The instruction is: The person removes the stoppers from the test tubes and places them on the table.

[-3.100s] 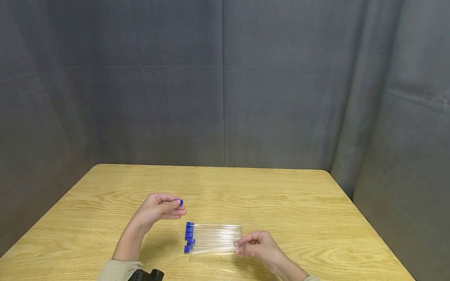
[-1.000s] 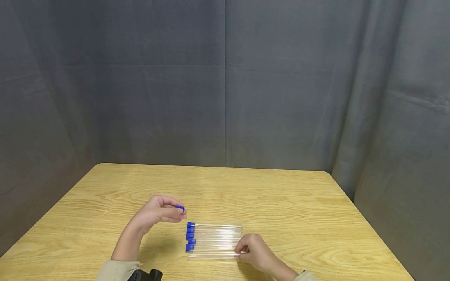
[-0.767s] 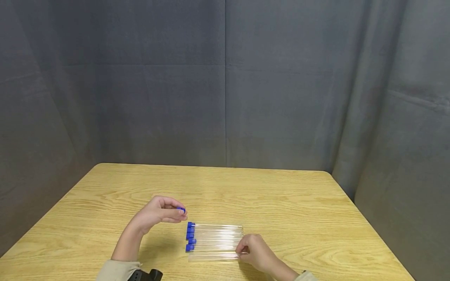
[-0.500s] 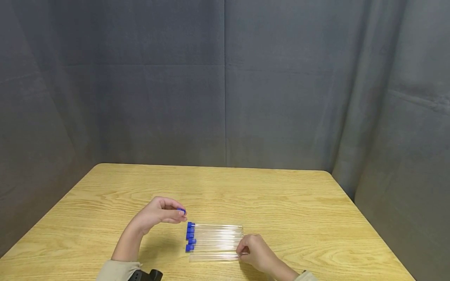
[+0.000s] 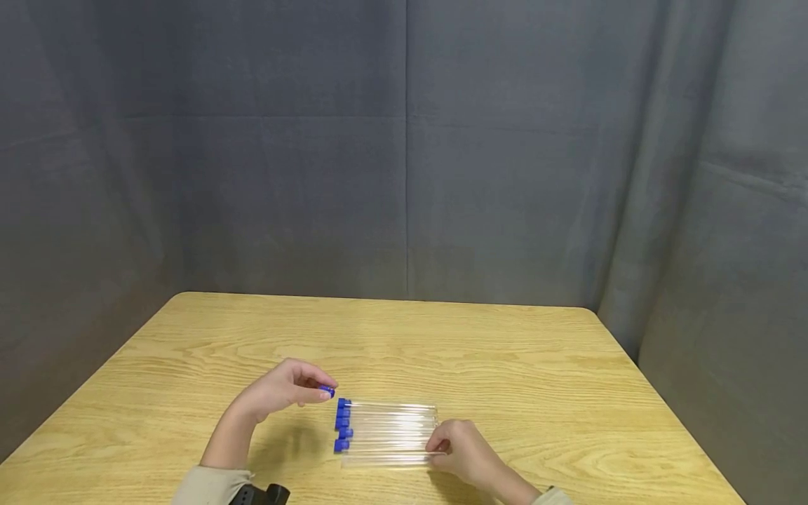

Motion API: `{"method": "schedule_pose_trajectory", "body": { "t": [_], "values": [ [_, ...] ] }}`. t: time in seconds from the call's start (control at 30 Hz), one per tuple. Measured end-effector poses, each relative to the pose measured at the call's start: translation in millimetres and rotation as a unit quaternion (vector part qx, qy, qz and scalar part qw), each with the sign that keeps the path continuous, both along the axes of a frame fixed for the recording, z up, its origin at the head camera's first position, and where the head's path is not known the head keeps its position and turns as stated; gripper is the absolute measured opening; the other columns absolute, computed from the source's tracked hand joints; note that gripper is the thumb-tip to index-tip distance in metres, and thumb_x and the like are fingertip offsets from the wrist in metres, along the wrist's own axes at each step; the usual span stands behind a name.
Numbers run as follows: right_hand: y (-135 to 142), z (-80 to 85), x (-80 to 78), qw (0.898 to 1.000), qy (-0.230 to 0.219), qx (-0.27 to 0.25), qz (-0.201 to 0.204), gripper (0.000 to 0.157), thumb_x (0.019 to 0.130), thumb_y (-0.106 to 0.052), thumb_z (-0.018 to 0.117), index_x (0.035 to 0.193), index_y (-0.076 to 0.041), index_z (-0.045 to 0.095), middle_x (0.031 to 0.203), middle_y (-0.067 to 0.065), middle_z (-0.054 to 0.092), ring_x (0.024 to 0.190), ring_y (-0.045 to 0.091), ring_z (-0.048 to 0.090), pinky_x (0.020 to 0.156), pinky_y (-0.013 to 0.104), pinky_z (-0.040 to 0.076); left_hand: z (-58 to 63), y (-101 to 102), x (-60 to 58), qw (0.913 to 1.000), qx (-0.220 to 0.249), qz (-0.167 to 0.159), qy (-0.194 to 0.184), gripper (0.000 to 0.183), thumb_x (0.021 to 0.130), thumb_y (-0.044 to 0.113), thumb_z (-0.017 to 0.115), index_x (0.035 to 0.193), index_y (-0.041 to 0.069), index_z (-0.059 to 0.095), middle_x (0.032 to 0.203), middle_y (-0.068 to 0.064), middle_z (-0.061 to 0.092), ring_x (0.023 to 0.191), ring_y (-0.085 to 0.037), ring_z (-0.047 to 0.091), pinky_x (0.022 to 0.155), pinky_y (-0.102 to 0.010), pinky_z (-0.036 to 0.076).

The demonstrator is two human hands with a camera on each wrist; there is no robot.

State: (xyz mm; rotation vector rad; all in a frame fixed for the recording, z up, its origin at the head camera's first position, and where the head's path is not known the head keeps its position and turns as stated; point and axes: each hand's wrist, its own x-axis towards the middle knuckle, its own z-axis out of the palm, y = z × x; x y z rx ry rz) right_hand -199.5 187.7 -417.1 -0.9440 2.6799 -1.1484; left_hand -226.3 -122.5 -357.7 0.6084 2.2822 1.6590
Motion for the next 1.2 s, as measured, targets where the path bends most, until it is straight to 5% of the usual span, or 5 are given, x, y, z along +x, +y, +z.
{"method": "schedule_pose_trajectory", "body": {
  "t": [0.2, 0.43, 0.63, 0.9, 1.2],
  "values": [
    [3.1, -0.3, -2.2, 1.0, -0.007, -0.007, 0.008, 0.01, 0.072, -0.005, 0.071, 0.08, -0.003, 0.066, 0.08, 0.0, 0.062, 0.071, 0.009, 0.054, 0.063, 0.019, 0.047, -0.3, 0.0, 0.7, 0.9987, -0.039, -0.032, 0.003, 0.019, 0.09, 0.004, 0.051, 0.103, -0.004, 0.063, 0.105, -0.016, 0.059, 0.095, -0.023, 0.054, 0.074, -0.046, 0.045],
    [3.6, -1.0, -3.6, 0.999, -0.02, -0.029, 0.015, 0.006, 0.076, -0.004, 0.069, 0.081, -0.002, 0.065, 0.077, 0.004, 0.062, 0.068, 0.006, 0.052, 0.056, 0.019, 0.046, -4.0, 0.8, 2.4, 0.9972, -0.051, -0.051, 0.019, 0.012, 0.085, -0.001, 0.057, 0.092, -0.007, 0.064, 0.083, -0.009, 0.062, 0.062, -0.011, 0.043, 0.049, -0.02, 0.034],
    [3.9, -1.6, -4.1, 0.998, -0.03, -0.045, 0.011, 0.004, 0.077, -0.001, 0.067, 0.08, -0.002, 0.066, 0.075, -0.001, 0.06, 0.065, 0.005, 0.051, 0.052, 0.019, 0.044, -7.0, 1.5, 3.8, 0.9956, -0.067, -0.065, 0.014, 0.006, 0.081, -0.004, 0.061, 0.085, -0.006, 0.065, 0.068, 0.0, 0.06, 0.056, -0.009, 0.051, 0.048, -0.023, 0.043],
    [5.8, -1.0, -5.2, 0.998, -0.028, -0.047, 0.007, 0.005, 0.079, -0.005, 0.066, 0.081, -0.001, 0.066, 0.075, 0.0, 0.062, 0.067, 0.005, 0.052, 0.056, 0.02, 0.045, -7.8, 12.1, 9.1, 0.9913, -0.128, -0.024, 0.017, 0.003, 0.078, -0.007, 0.062, 0.08, -0.009, 0.06, 0.063, -0.009, 0.06, 0.05, -0.024, 0.06, 0.045, -0.032, 0.049],
    [8.0, -3.0, -6.0, 0.998, -0.035, -0.044, -0.002, 0.004, 0.08, -0.004, 0.065, 0.08, -0.001, 0.066, 0.075, 0.002, 0.061, 0.067, 0.006, 0.052, 0.055, 0.02, 0.043, -12.7, 17.4, 8.7, 0.9836, -0.172, -0.033, 0.042, 0.007, 0.072, -0.009, 0.066, 0.073, -0.004, 0.062, 0.059, -0.008, 0.061, 0.049, -0.025, 0.06, 0.044, -0.029, 0.047]
  ]
}}
